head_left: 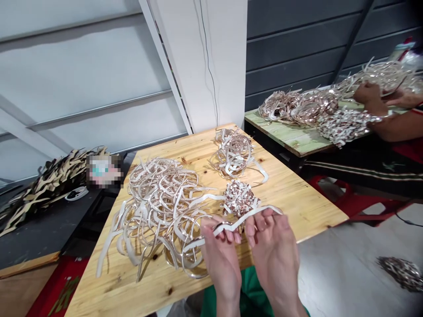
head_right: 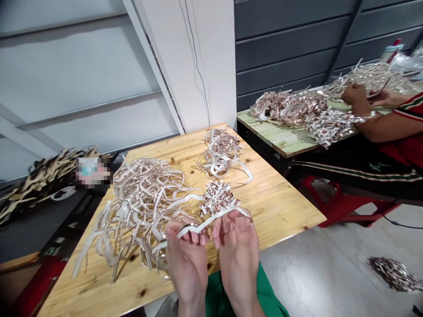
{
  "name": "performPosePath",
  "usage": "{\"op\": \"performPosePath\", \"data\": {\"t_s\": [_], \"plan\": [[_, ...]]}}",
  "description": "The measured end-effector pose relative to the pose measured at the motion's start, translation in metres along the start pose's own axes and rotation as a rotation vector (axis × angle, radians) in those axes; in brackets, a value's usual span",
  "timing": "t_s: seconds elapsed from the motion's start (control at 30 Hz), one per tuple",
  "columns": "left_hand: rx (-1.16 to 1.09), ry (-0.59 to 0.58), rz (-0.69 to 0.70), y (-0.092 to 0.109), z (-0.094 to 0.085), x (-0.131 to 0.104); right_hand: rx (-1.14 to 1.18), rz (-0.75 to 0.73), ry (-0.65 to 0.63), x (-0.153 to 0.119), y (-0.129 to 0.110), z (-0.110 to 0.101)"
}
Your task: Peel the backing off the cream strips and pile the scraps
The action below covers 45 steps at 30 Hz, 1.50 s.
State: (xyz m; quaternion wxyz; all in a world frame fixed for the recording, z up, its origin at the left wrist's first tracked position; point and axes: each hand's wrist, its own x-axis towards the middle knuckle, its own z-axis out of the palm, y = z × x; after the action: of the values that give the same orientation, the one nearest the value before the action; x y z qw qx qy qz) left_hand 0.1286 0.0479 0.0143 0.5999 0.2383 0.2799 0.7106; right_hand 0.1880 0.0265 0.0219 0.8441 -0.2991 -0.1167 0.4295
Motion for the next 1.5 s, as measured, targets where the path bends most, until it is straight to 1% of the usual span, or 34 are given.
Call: {"op": "performPosePath", "data": {"t_s": [0.07,0.13,0.2,0.27,0.33,0.37,0.47,0.5,0.57,0.63,0.7,0.83,1.0,1.1,1.17,1.23,1.3,1.4,1.5], "plan": [[0.08,-0.083,0.084,0.0,-0.006,-0.001,-0.273,-0.001,-0.106,0.002,0.001,-0.007],[0.189,-0.166,0.118,0.001,-0.011,-0.001,-0.569,-0.002,-0.242,0.003,-0.001,-0.014],[0.284,-0.233,0.137,0.003,-0.015,-0.002,-0.78,0.003,-0.392,0.003,-0.006,-0.018],[0.354,-0.284,0.181,0.006,-0.018,-0.002,-0.917,-0.03,-0.511,0.002,-0.011,-0.021],[0.44,-0.311,0.214,0.01,-0.019,-0.001,-1.019,-0.09,-0.562,0.0,-0.015,-0.022],[0.506,-0.323,0.204,0.012,-0.02,-0.001,-1.053,-0.12,-0.571,-0.001,-0.017,-0.023],[0.78,-0.349,0.116,0.019,-0.022,0.0,-1.083,-0.176,-0.607,-0.003,-0.017,-0.023],[0.85,-0.346,0.094,0.02,-0.022,0.0,-1.076,-0.18,-0.619,-0.003,-0.017,-0.023],[0.909,-0.336,0.079,0.022,-0.024,0.001,-1.041,-0.167,-0.63,-0.003,-0.016,-0.022],[0.899,-0.342,0.083,0.022,-0.025,0.001,-0.982,-0.143,-0.623,-0.002,-0.015,-0.021],[0.861,-0.373,0.066,0.022,-0.025,0.001,-0.91,-0.119,-0.598,-0.001,-0.015,-0.02],[0.656,-0.392,-0.019,0.016,-0.023,0.001,-0.746,-0.034,-0.455,-0.003,-0.014,-0.017],[0.413,-0.333,-0.088,0.008,-0.017,-0.001,-0.502,0.1,-0.294,-0.008,-0.011,-0.012],[0.277,-0.304,-0.125,0.006,-0.012,-0.002,-0.341,0.201,-0.166,-0.01,-0.009,-0.009],[0.212,-0.301,-0.142,0.006,-0.009,-0.002,-0.239,0.239,-0.096,-0.009,-0.009,-0.007],[0.161,-0.299,-0.147,0.006,-0.007,-0.002,-0.138,0.243,-0.085,-0.007,-0.009,-0.006],[0.107,-0.299,-0.162,0.006,-0.007,-0.001,-0.041,0.256,-0.113,-0.005,-0.01,-0.005],[0.007,-0.284,-0.198,0.006,-0.007,0.001,0.09,0.336,-0.12,-0.002,-0.01,-0.004],[-0.059,-0.222,-0.211,0.009,-0.006,0.002,0.164,0.419,-0.082,-0.003,-0.009,-0.004]]}}
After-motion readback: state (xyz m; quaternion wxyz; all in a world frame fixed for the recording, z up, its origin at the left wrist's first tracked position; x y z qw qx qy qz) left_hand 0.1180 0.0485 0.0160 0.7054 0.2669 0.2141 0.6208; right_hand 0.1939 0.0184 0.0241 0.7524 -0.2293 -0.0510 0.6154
